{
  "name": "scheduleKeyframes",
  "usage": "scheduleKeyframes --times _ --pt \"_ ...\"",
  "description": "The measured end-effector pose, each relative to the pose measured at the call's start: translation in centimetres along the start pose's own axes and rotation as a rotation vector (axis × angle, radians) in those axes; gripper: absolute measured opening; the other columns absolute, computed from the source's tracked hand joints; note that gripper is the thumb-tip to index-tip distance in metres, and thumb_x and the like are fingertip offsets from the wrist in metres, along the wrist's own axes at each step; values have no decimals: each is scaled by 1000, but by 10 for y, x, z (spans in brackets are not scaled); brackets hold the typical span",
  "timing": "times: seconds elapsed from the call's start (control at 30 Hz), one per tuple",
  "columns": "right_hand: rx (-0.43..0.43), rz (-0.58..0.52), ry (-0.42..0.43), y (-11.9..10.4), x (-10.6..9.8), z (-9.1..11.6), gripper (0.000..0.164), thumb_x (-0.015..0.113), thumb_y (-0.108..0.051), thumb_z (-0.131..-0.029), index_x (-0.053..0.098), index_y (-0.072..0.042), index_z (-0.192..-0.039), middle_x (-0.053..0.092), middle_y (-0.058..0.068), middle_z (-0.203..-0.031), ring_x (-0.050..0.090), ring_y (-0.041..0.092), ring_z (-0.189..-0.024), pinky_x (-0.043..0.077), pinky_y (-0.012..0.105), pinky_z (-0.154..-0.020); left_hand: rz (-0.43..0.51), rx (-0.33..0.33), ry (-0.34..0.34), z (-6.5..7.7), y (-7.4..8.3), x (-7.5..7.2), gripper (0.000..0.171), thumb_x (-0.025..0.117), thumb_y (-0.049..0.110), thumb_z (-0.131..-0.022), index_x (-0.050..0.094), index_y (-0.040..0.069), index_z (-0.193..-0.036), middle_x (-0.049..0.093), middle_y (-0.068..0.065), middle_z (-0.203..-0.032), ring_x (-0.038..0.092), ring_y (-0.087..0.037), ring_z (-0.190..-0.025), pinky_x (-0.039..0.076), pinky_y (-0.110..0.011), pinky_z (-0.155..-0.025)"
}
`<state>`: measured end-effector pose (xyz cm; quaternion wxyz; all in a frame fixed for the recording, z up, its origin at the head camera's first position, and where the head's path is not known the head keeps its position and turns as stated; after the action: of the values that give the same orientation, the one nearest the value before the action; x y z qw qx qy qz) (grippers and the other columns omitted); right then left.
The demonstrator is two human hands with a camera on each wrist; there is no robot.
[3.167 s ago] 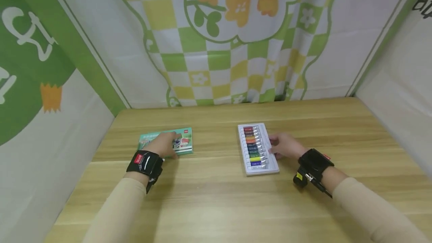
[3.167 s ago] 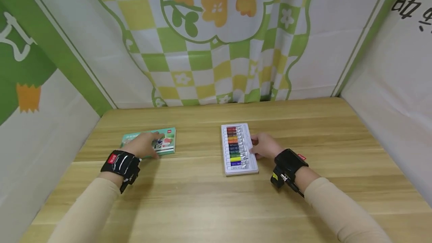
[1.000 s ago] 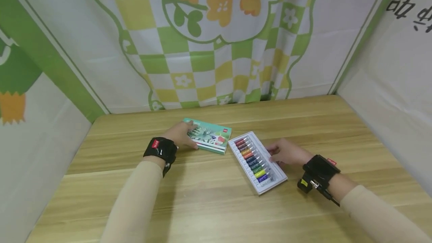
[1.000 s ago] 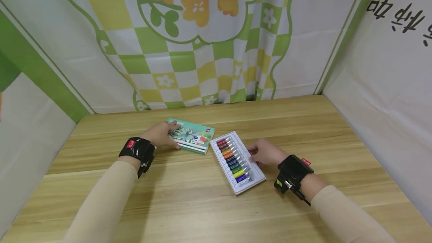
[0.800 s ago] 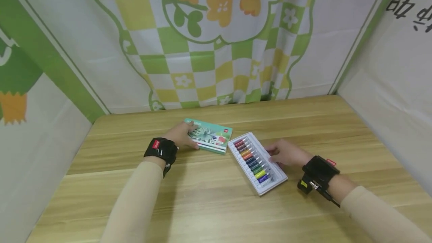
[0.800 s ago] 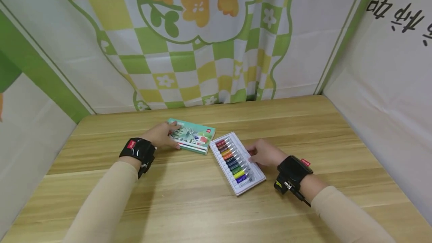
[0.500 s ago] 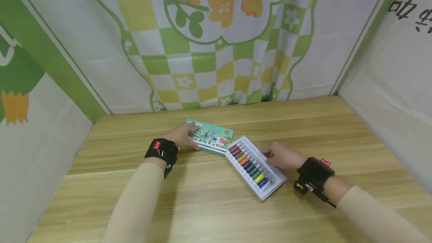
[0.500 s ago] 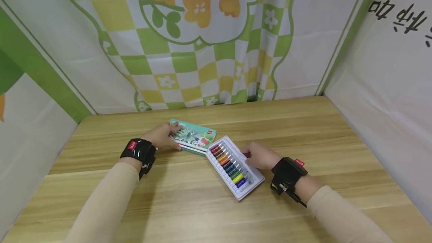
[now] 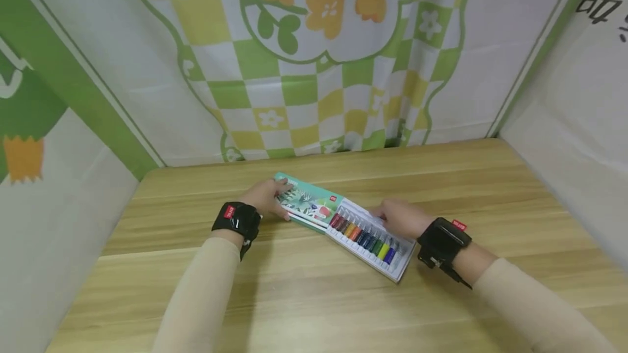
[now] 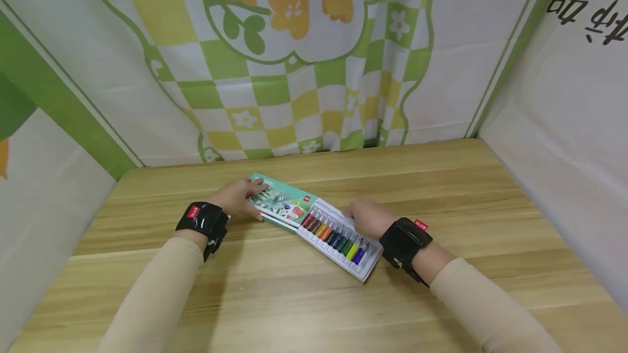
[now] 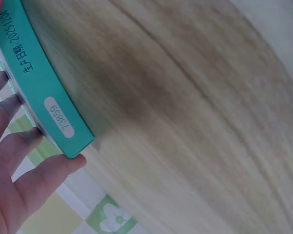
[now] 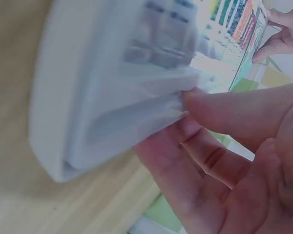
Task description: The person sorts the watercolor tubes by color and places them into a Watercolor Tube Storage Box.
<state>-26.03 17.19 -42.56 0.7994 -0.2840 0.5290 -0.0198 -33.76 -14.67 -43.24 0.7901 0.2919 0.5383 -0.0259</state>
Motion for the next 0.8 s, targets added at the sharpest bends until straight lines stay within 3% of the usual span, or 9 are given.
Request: scheduleKeyframes --times 0.23,0.33,0.57,0.67,0.8 --pt "18 22 -11 -1 -3 -4 41 59 9 -93 66 -1 -133 65 24 -128 62 26 -95 55 44 -89 -15 -3 -4 -1 -1 1 90 93 24 -75 48 1 -149 37 -23 -158 47 -44 -134 37 -50 -113" --pt "18 27 -8 0 -1 -7 42 59 10 -92 67 -1 -132 65 24 -129 62 26 -95 54 43 -88 -13 -1 -3 -2 -2 1 90 93 24 -74 49 1 -149 37 -22 -158 46 -44 -136 37 -50 -114" --pt "-34 195 71 -6 3 -16 37 57 5 -98 67 -4 -132 68 22 -126 67 31 -105 57 44 -83 -15 1 6 -2 -1 4 90 94 24 -73 51 2 -148 39 -21 -157 51 -41 -131 39 -48 -112" --pt "-45 172 67 -8 1 -22 36 57 7 -96 68 0 -129 68 22 -125 66 36 -111 56 48 -90 -10 2 5 -2 -1 4 90 94 24 -73 51 2 -148 39 -21 -158 53 -40 -127 41 -47 -110" --pt "-66 46 41 3 -3 -25 32 59 4 -96 70 1 -126 68 21 -125 64 35 -116 51 51 -99 -3 7 11 -1 -2 3 89 94 22 -73 50 2 -149 38 -21 -158 51 -41 -130 39 -48 -111"
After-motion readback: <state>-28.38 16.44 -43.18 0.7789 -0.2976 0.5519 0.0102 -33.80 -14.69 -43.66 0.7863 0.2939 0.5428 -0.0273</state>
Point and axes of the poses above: each hand's wrist, its own z-axis away from the middle knuckle, its own x-axis out of the palm, y = z × x, the point moved 2 cm from there along -z, towards the middle knuckle
